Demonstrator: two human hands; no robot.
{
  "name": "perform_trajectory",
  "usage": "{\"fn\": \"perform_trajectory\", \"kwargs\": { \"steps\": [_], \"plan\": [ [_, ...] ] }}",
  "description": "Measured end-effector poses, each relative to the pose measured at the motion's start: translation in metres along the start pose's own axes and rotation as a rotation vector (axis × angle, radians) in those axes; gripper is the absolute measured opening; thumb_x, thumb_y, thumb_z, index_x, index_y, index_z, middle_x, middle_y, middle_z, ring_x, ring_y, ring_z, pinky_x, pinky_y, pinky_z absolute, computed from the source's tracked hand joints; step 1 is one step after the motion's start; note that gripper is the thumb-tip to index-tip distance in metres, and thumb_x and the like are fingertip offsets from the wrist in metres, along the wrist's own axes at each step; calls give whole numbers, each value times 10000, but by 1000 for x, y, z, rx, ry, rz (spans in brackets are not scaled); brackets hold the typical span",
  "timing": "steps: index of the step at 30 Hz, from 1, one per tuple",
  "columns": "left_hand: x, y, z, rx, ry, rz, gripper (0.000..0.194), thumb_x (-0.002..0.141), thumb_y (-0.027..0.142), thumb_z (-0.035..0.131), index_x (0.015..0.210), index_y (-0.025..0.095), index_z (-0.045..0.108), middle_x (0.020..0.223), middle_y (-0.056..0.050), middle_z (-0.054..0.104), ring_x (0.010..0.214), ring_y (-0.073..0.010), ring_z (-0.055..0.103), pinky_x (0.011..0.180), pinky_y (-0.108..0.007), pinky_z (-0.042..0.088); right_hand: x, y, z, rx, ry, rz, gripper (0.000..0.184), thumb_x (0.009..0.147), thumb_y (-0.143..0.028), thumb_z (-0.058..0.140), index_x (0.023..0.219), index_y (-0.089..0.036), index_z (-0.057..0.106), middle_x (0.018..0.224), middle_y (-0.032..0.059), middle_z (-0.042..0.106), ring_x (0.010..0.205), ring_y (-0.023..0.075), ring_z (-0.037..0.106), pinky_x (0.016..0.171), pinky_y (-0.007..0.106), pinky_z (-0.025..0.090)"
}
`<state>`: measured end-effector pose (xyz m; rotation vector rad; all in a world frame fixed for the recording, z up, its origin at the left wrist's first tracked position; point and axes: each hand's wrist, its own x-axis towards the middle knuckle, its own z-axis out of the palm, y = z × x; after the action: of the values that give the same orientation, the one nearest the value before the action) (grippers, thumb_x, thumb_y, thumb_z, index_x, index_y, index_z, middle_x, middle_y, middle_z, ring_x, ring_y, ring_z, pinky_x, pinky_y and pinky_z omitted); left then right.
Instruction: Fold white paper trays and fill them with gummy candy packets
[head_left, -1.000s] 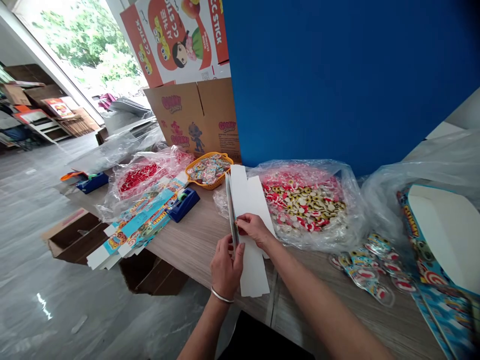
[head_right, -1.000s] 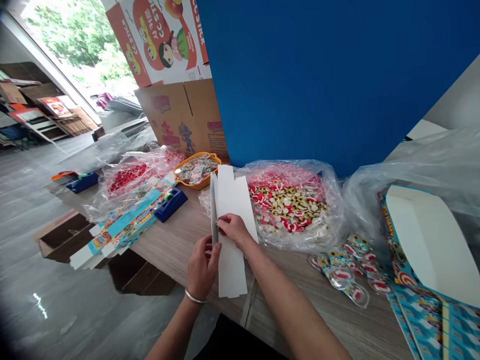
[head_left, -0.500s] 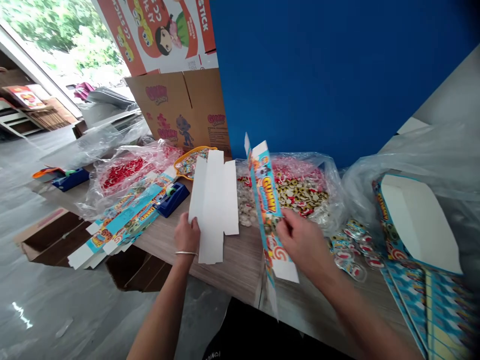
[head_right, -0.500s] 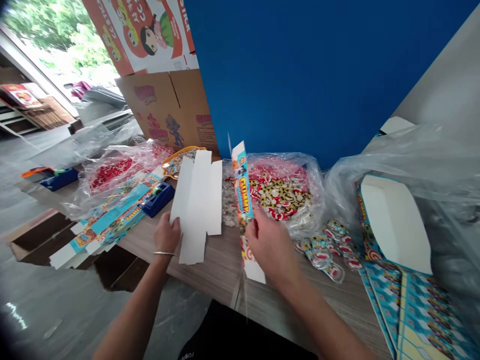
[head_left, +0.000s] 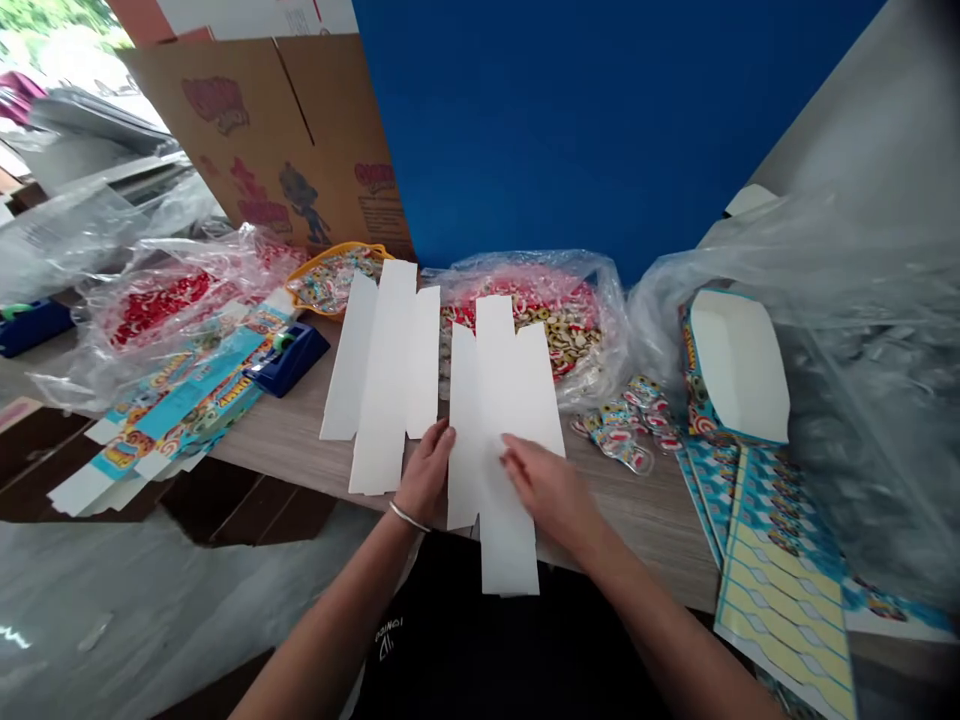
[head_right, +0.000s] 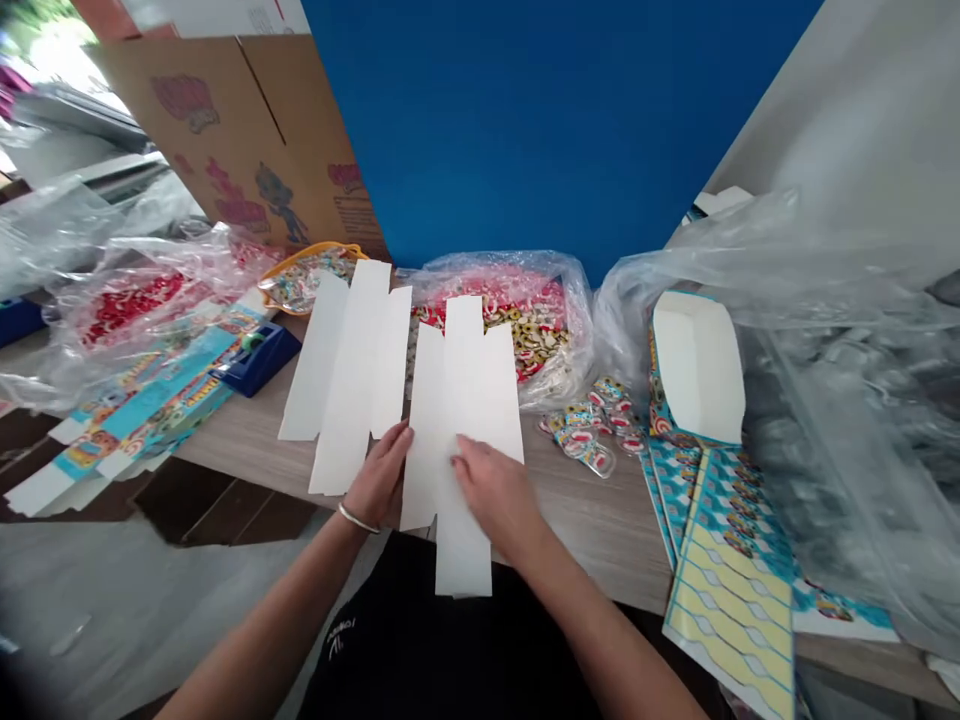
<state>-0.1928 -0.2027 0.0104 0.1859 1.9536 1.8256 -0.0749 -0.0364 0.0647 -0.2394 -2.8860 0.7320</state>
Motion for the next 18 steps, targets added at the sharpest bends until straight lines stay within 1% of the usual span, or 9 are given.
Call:
{"fn": "perform_trajectory", "kwargs": {
  "steps": [2,3,5,7,9,11,13,15,18],
  "plan": [
    [-4,-6,-19,73,35,45,516,970,496,517,1364,164,554,1219,-147,694,1056,-275,697,939,-467,573,-30,40,-6,-187,191,32,482,995,-145,390,1461,-203,500,1371,151,629,1197,269,637,989,408,526],
    [-8,-8,-29,168,52,127,479,987,435,500,1391,181,534,1257,-143,676,1068,-266,695,959,-474,566,-44,59,-7,-304,234,26,536,971,-107,411,1496,-203,467,1468,177,542,1267,310,588,1013,457,511],
    [-20,-11,-46,543,18,465,430,994,262,482,1421,233,520,1410,-137,585,1222,-272,629,1056,-498,506,-64,88,-5,-447,211,-93,629,926,-47,461,1521,-252,442,1598,167,378,1383,359,476,1044,513,483],
    [-31,-11,-55,917,-129,834,462,956,112,488,1370,298,576,1511,-89,505,1427,-298,443,1166,-549,380,-72,101,-2,-468,155,-280,651,905,-18,500,1490,-303,483,1630,113,339,1470,363,353,1092,541,438],
    [-38,-5,-56,1106,-322,1050,445,924,61,511,1252,327,650,1488,-31,540,1504,-306,309,1214,-596,269,-69,100,-1,-407,128,-432,566,905,-15,520,1389,-301,587,1589,68,426,1513,344,267,1131,559,392],
    [-40,6,-50,1147,-464,1091,343,916,79,524,1115,303,690,1350,-9,654,1459,-282,395,1232,-605,213,-61,89,-5,-320,112,-490,414,918,-43,537,1240,-257,682,1499,55,546,1517,341,255,1142,579,369],
    [-38,19,-40,1131,-536,1023,262,913,101,513,1003,266,695,1157,-18,733,1310,-242,558,1242,-591,186,-53,77,-15,-236,75,-473,290,933,-95,557,1134,-230,717,1392,63,641,1497,342,302,1141,592,359],
    [-37,30,-27,1144,-554,950,205,917,131,511,920,238,686,975,-28,738,1096,-207,657,1236,-570,203,-48,67,-22,-190,23,-435,217,940,-144,581,1083,-225,723,1287,71,701,1455,336,381,1145,596,343],
    [-40,32,-6,1245,-527,933,197,946,211,519,799,207,651,787,-30,672,854,-189,643,1180,-549,301,-48,59,-22,-217,-68,-390,117,922,-161,625,980,-203,717,1156,89,737,1362,345,495,1125,600,348]
  ]
}}
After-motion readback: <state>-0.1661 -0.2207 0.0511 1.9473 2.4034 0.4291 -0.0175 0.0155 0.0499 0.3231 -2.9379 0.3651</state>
